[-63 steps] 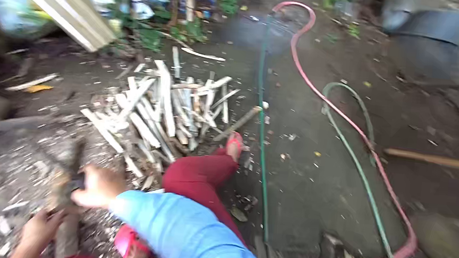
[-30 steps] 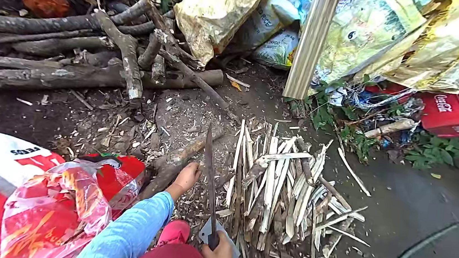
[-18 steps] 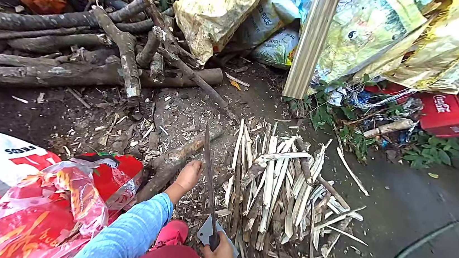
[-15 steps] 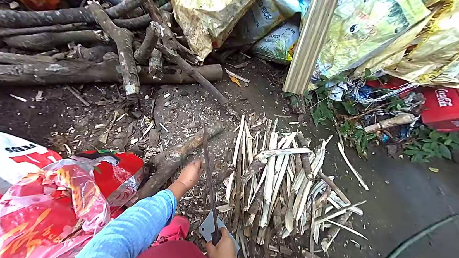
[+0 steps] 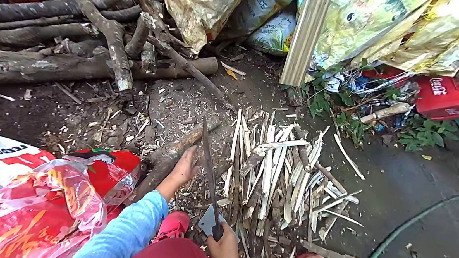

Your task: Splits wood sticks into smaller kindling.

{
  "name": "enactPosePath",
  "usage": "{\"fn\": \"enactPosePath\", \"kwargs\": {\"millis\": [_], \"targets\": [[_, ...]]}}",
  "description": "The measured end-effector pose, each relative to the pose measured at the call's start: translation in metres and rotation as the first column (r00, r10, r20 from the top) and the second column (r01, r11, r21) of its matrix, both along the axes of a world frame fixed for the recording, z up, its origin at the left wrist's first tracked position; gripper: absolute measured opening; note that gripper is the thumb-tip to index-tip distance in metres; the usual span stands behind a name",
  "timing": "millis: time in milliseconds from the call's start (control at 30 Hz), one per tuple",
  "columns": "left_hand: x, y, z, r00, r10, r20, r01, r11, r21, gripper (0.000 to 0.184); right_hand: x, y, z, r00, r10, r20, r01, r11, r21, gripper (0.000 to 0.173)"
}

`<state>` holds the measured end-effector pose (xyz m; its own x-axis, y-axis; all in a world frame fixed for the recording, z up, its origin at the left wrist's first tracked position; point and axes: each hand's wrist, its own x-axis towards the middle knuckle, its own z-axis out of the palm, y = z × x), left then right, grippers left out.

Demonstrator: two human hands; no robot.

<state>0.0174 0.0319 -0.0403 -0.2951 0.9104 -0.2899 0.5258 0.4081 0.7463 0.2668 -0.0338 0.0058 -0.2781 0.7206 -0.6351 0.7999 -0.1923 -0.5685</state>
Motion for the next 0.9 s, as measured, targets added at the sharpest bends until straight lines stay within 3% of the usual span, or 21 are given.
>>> {"fn": "enactPosePath", "kwargs": {"millis": [100, 167, 233, 400, 467, 600, 800, 900], "targets": [[-0.006, -0.029, 0.013, 0.975, 0.224, 0.012, -0.224, 0.973, 0.057, 0.082, -0.004, -0.009, 0.002, 0.998, -0.051, -0.022, 0.052, 0.995, 0.081, 0.040], [-0.007, -0.051, 0.010, 0.963, 0.271, 0.001, -0.271, 0.962, 0.025, 0.079, -0.006, -0.006, -0.007, 0.996, -0.026, 0.085, 0.029, 0.999, -0.034, 0.042], [-0.006, -0.068, 0.004, 0.964, 0.267, -0.006, -0.267, 0.964, -0.010, 0.076, -0.004, 0.003, -0.018, 0.992, -0.025, 0.122, 0.041, 0.990, -0.132, 0.044], [-0.003, -0.094, -0.003, 0.946, 0.324, 0.003, -0.324, 0.946, -0.017, 0.072, 0.000, 0.006, -0.005, 0.987, -0.154, -0.051, 0.150, 0.987, -0.062, 0.038], [-0.005, -0.099, -0.004, 0.940, 0.342, 0.019, -0.341, 0.939, -0.030, 0.069, -0.003, 0.001, -0.002, 0.988, -0.152, -0.019, 0.152, 0.988, -0.017, 0.040], [-0.001, -0.098, -0.002, 0.955, 0.296, 0.022, -0.293, 0.952, -0.091, 0.067, 0.001, 0.010, -0.020, 0.990, -0.048, 0.133, 0.068, 0.986, -0.152, 0.043], [0.007, -0.091, 0.010, 0.962, 0.270, 0.045, -0.266, 0.960, -0.088, 0.065, 0.003, 0.006, -0.008, 0.972, -0.214, -0.099, 0.207, 0.975, -0.080, 0.036], [0.006, -0.095, 0.002, 0.964, 0.257, 0.064, -0.249, 0.961, -0.118, 0.064, 0.006, 0.003, -0.022, 0.988, -0.147, 0.049, 0.152, 0.979, -0.133, 0.043]]}}
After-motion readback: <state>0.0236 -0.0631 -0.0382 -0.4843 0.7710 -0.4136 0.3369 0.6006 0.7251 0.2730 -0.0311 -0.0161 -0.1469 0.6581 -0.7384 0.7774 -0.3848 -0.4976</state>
